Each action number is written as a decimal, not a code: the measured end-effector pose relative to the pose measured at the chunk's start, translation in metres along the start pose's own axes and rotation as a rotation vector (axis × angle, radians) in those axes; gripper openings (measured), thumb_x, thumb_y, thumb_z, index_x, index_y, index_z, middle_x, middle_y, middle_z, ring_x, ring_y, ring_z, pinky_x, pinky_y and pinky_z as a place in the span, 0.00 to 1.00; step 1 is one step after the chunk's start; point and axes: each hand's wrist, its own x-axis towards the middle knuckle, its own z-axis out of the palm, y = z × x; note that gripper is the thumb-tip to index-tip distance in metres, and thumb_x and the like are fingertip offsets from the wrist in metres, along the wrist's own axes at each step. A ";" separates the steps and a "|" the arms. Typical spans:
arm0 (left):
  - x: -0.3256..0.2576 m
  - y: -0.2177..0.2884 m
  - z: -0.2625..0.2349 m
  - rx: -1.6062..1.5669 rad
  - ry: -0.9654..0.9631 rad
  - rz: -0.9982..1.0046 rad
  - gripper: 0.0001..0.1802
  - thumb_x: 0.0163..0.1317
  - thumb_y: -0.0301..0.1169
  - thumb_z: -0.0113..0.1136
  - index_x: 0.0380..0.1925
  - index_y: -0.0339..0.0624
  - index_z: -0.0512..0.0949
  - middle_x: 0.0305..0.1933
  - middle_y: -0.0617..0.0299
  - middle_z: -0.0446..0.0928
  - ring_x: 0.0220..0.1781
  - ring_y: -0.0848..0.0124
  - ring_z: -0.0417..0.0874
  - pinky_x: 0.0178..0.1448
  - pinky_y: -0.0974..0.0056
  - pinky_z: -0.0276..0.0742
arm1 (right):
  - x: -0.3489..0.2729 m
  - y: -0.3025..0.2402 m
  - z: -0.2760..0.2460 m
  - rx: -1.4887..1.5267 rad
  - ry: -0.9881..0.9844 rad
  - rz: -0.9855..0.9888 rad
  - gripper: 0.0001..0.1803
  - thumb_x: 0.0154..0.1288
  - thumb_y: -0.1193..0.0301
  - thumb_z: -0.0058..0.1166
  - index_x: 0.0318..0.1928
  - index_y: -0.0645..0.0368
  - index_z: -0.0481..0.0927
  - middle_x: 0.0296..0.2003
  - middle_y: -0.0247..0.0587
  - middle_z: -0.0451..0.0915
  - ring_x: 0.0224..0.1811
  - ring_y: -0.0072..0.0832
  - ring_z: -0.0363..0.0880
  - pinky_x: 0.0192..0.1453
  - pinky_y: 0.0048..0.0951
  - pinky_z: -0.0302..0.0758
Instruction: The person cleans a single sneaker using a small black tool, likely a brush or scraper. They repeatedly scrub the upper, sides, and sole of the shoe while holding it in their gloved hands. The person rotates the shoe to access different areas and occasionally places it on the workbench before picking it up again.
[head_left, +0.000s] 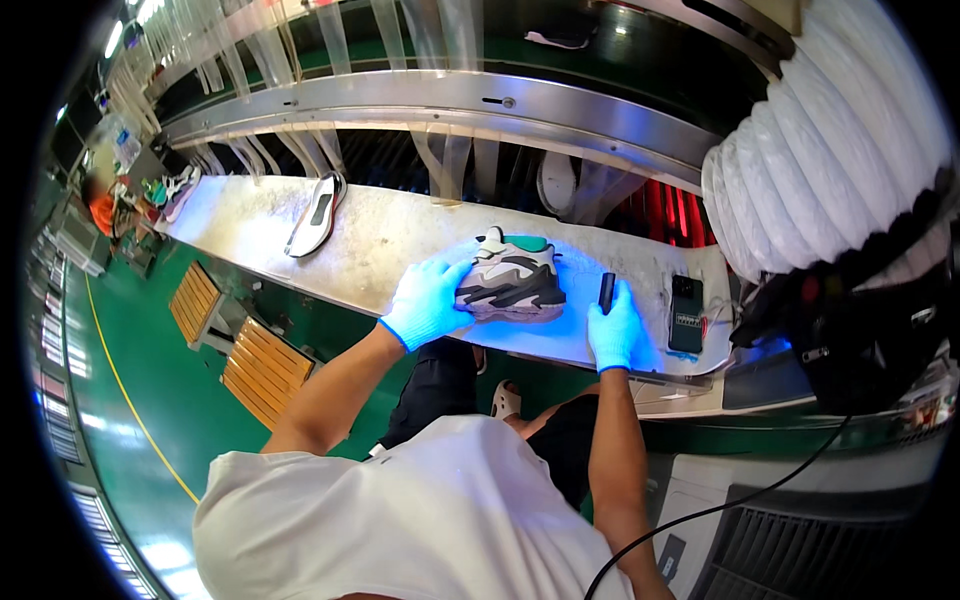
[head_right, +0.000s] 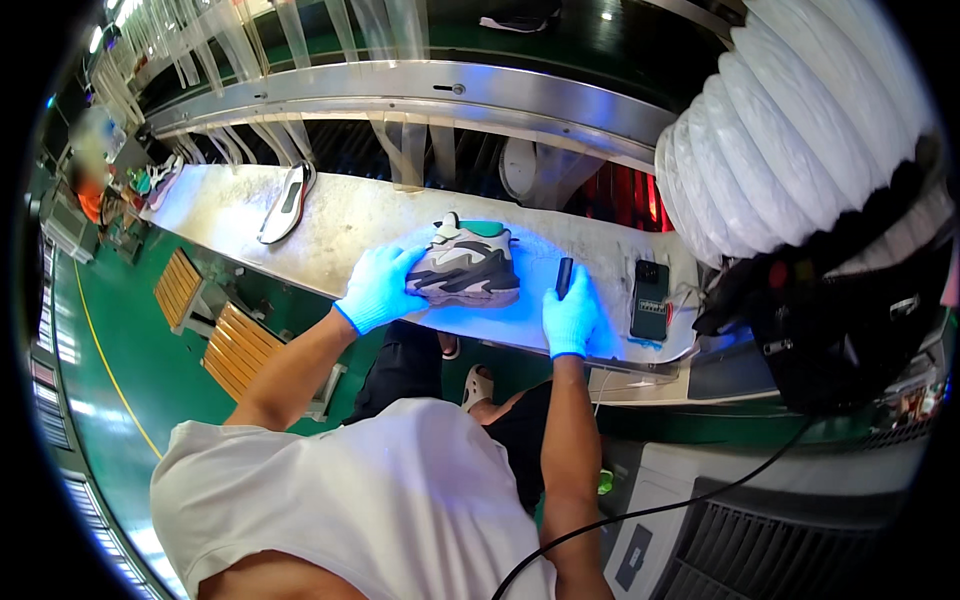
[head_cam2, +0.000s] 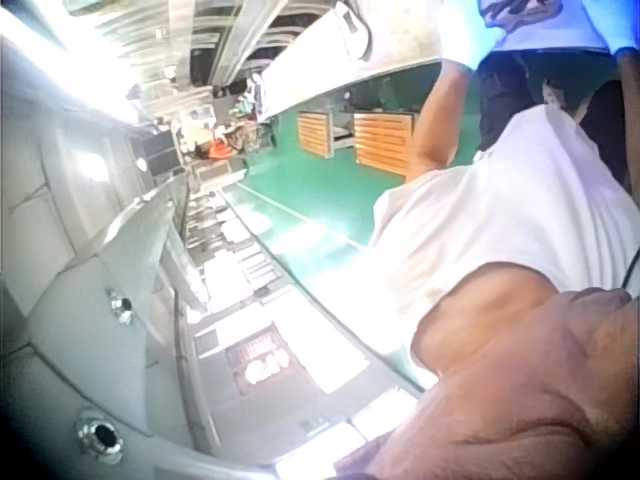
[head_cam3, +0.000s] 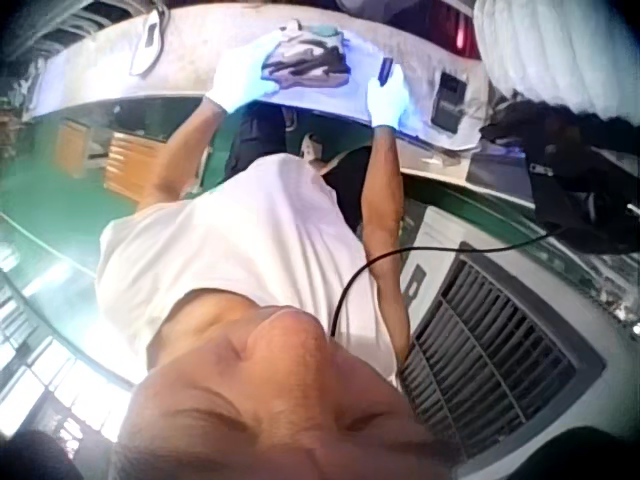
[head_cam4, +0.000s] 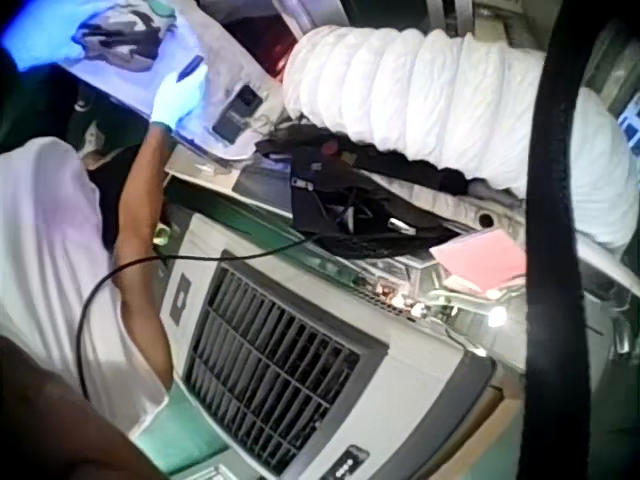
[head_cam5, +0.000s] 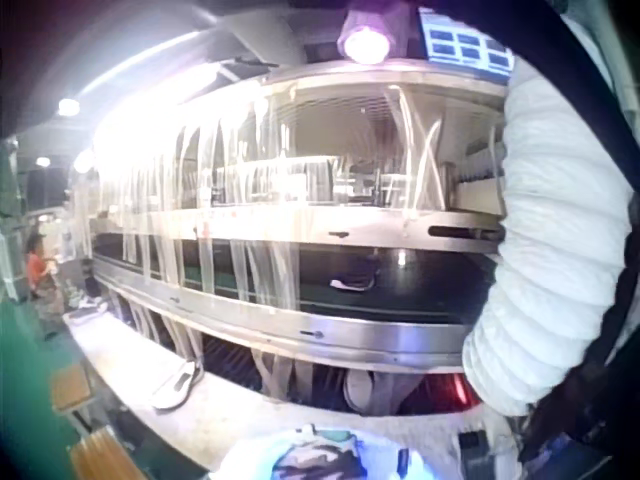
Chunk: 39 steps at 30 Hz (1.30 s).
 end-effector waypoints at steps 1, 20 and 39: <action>0.005 0.001 -0.002 -0.032 -0.100 -0.067 0.46 0.44 0.45 0.84 0.68 0.45 0.84 0.58 0.42 0.87 0.55 0.42 0.90 0.62 0.44 0.86 | -0.009 0.008 0.003 0.152 -0.043 -0.042 0.27 0.74 0.62 0.69 0.65 0.64 0.81 0.42 0.52 0.91 0.42 0.44 0.91 0.51 0.47 0.86; 0.032 -0.024 -0.010 -0.210 -0.427 -0.415 0.47 0.39 0.47 0.88 0.65 0.49 0.88 0.55 0.46 0.90 0.57 0.45 0.91 0.65 0.49 0.86 | -0.057 -0.025 -0.007 0.381 -0.358 -0.180 0.17 0.74 0.60 0.70 0.40 0.64 0.87 0.24 0.53 0.81 0.24 0.29 0.73 0.33 0.43 0.75; -0.030 -0.054 0.042 -1.598 0.052 -0.544 0.48 0.48 0.32 0.88 0.72 0.27 0.80 0.67 0.51 0.87 0.67 0.62 0.88 0.75 0.56 0.83 | 0.014 0.000 0.005 0.040 0.034 -0.025 0.46 0.69 0.55 0.75 0.81 0.60 0.71 0.72 0.67 0.78 0.75 0.62 0.77 0.79 0.56 0.74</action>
